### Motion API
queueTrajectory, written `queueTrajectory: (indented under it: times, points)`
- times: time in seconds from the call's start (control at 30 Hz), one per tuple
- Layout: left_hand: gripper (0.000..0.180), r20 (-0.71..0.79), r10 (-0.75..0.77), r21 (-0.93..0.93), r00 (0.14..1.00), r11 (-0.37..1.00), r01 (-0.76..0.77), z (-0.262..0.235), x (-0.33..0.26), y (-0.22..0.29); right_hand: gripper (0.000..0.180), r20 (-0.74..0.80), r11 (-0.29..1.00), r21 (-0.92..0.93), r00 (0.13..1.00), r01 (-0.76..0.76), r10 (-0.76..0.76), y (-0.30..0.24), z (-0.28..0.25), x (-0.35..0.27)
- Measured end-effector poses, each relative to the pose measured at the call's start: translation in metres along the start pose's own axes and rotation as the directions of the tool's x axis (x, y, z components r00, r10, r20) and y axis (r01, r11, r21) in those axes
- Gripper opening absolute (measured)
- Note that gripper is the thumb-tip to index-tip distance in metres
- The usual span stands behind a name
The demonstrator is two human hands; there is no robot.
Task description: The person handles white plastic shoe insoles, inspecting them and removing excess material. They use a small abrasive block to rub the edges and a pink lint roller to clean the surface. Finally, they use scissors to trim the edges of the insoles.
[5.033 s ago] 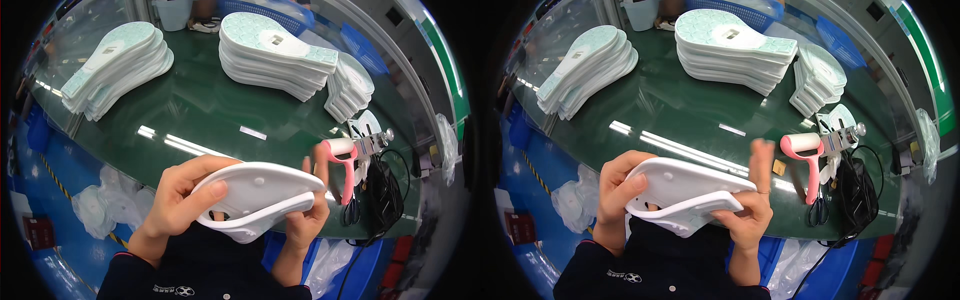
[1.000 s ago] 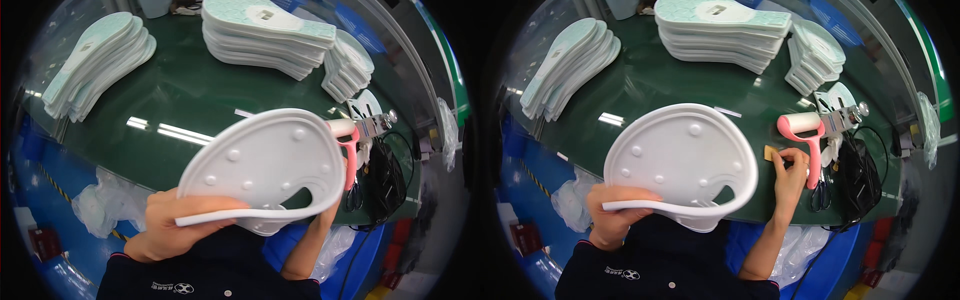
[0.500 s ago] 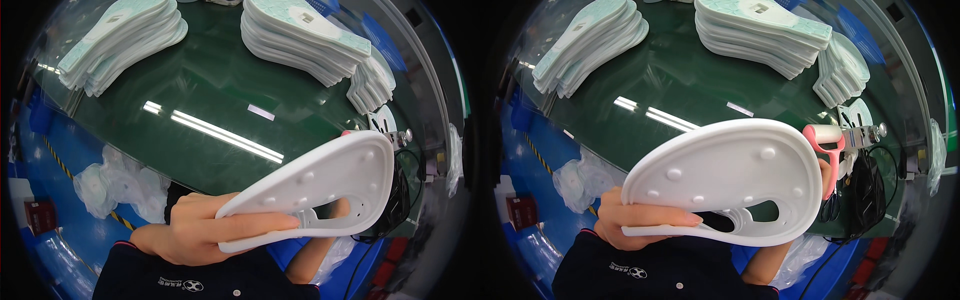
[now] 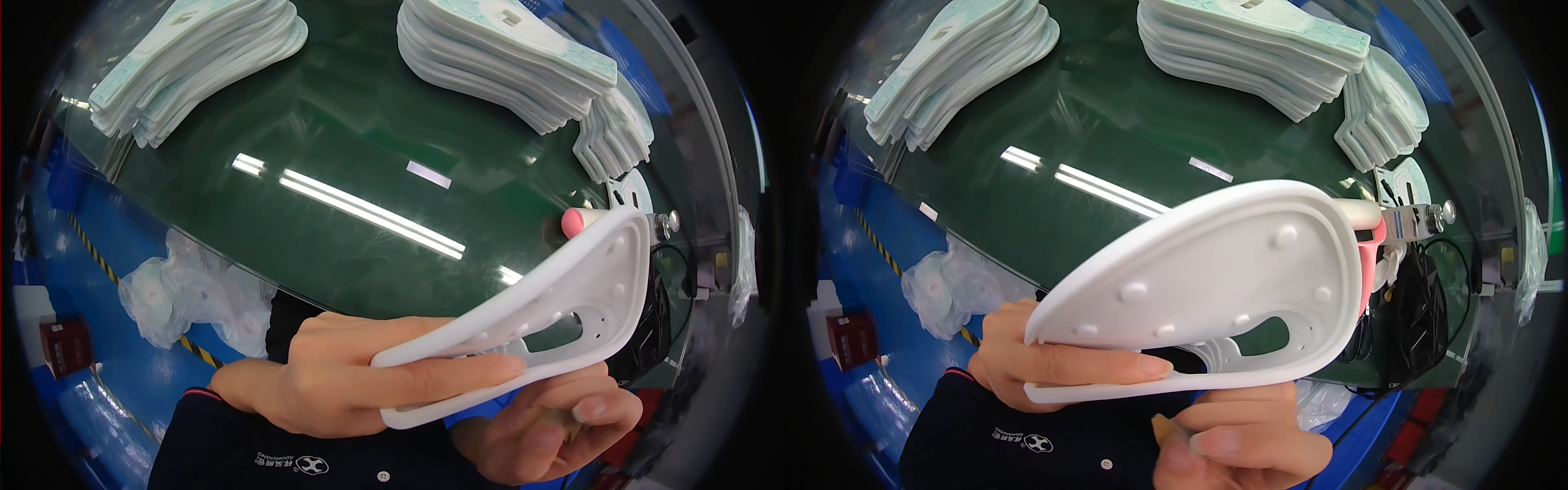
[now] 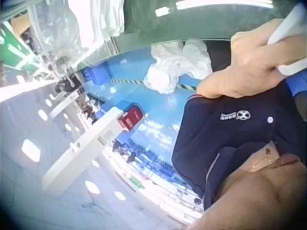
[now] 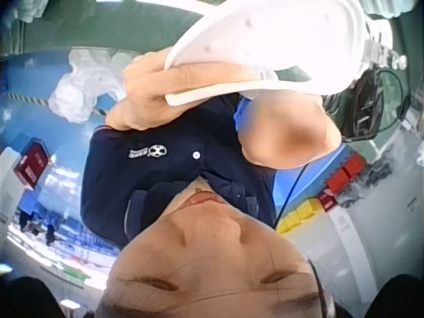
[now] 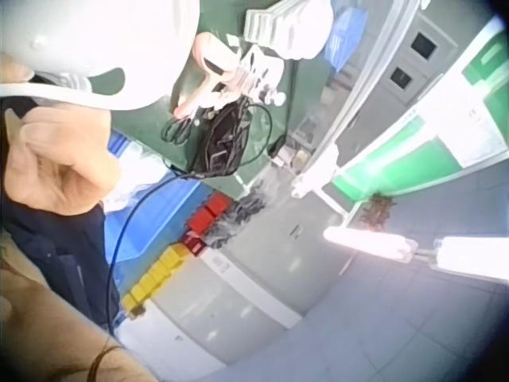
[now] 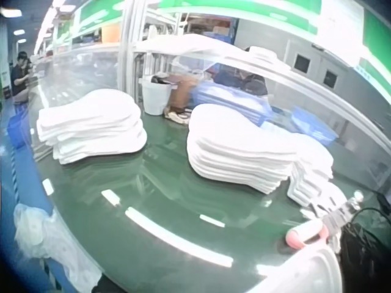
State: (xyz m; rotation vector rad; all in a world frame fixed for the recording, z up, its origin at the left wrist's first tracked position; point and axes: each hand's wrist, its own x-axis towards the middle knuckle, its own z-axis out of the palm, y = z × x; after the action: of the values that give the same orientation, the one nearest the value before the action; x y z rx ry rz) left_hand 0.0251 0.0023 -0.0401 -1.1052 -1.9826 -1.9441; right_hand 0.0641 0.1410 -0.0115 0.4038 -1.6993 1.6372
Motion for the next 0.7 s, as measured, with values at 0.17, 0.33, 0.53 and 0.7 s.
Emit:
queueTrajectory:
  times: [0.17,0.33,0.53,0.7]
  points:
    - [0.039,0.018,-0.002,-0.001,1.000,1.000,0.002,-0.002,0.000,0.004,0.025,0.293,0.989,-0.017,0.946,0.147,-0.136,0.016,-0.023,-0.001]
    - [0.039,0.075,-0.085,0.013,0.993,0.996,0.085,0.000,-0.002,0.011,0.026,0.339,0.978,-0.020,0.921,0.209,-0.190,0.018,-0.013,0.002]
    - [0.036,0.049,-0.086,0.051,0.995,0.995,0.084,0.000,-0.005,0.007,0.025,0.168,0.983,-0.182,0.985,-0.001,0.032,0.009,-0.007,-0.011]
    - [0.034,0.109,-0.038,0.052,0.993,0.998,0.033,-0.003,0.003,0.011,0.025,0.340,0.966,-0.067,0.916,0.249,-0.213,0.019,-0.016,0.002]
